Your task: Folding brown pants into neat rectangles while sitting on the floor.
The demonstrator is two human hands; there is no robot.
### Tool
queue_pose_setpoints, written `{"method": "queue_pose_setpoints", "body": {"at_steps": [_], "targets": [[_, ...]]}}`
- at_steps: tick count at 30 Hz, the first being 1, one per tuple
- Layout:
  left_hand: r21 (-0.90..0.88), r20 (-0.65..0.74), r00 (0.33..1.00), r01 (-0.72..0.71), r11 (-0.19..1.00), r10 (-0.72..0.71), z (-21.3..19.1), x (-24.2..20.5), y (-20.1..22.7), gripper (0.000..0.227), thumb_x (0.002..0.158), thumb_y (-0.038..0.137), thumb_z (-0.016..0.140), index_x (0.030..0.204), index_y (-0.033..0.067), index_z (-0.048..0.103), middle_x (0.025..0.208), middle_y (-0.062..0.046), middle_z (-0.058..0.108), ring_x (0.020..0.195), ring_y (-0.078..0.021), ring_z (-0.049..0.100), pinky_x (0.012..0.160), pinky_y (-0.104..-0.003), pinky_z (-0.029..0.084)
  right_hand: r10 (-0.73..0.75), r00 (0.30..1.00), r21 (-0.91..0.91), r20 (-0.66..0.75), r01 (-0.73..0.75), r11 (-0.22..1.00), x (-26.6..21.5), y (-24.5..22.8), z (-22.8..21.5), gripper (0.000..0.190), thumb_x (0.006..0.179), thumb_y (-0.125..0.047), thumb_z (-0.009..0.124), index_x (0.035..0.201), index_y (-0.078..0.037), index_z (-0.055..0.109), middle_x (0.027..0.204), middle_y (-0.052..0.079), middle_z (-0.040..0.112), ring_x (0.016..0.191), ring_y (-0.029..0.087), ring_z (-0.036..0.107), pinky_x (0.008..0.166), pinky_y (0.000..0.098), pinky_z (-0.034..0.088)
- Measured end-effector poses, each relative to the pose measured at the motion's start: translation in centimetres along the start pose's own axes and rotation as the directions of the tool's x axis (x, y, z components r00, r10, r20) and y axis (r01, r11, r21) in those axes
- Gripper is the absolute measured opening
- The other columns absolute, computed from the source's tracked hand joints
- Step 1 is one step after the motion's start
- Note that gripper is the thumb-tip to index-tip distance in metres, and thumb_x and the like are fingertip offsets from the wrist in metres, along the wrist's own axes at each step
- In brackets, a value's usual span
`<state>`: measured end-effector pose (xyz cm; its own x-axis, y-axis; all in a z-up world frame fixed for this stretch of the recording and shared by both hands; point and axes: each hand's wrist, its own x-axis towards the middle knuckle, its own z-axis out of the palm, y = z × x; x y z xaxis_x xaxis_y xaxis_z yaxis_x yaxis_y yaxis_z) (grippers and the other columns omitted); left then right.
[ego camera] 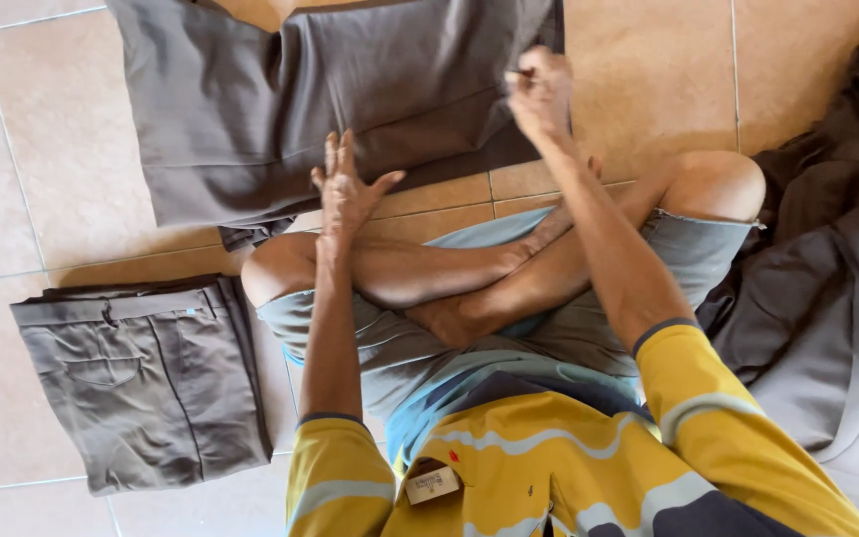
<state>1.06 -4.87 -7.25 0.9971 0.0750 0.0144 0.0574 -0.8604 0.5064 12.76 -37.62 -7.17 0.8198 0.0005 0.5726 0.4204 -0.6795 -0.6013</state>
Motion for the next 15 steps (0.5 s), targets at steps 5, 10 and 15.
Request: {"method": "queue_pose_setpoints", "body": {"at_steps": [5, 10, 15], "targets": [[-0.318, -0.31, 0.918, -0.344, 0.884, 0.245, 6.0, 1.6, 0.4, 0.07, 0.085, 0.019, 0.077, 0.139, -0.0071, 0.041, 0.122, -0.025, 0.061, 0.104, -0.0403, 0.065, 0.094, -0.045, 0.053, -0.299, 0.894, 0.505, 0.333, 0.098, 0.857, 4.6, -20.2, 1.9, 0.01, 0.08, 0.006, 0.068, 0.082, -0.003, 0.065, 0.083, 0.008, 0.06, 0.069, 0.025, 0.055, 0.064, 0.0354, 0.047], [-0.951, -0.277, 0.689, -0.096, 0.295, -0.669, 2.7, 3.6, -9.3, 0.074, 0.089, 0.019, 0.081, 0.146, 0.004, 0.037, 0.132, -0.029, 0.05, 0.11, -0.0542, 0.062, 0.093, -0.072, 0.049, -0.228, 0.737, 0.385, 0.636, -0.048, 0.922, 3.0, -23.4, 0.4, 0.022, 0.104, -0.02, 0.062, 0.123, -0.009, 0.06, 0.121, 0.019, 0.062, 0.109, 0.044, 0.067, 0.086, 0.0538, 0.061], [-0.637, -0.487, 0.396, 0.448, 0.627, -0.778, -1.5, 1.4, -13.1, 0.053, 0.101, 0.044, 0.046, 0.097, -0.008, 0.053, 0.095, -0.019, 0.056, 0.085, -0.0271, 0.057, 0.083, -0.042, 0.049, -0.145, 0.862, 0.119, 0.486, 0.1, 0.988, -0.5, -10.2, 0.2, 0.043, 0.084, 0.0, 0.075, 0.126, -0.005, 0.064, 0.122, 0.014, 0.066, 0.086, 0.029, 0.069, 0.075, 0.0373, 0.057]]}}
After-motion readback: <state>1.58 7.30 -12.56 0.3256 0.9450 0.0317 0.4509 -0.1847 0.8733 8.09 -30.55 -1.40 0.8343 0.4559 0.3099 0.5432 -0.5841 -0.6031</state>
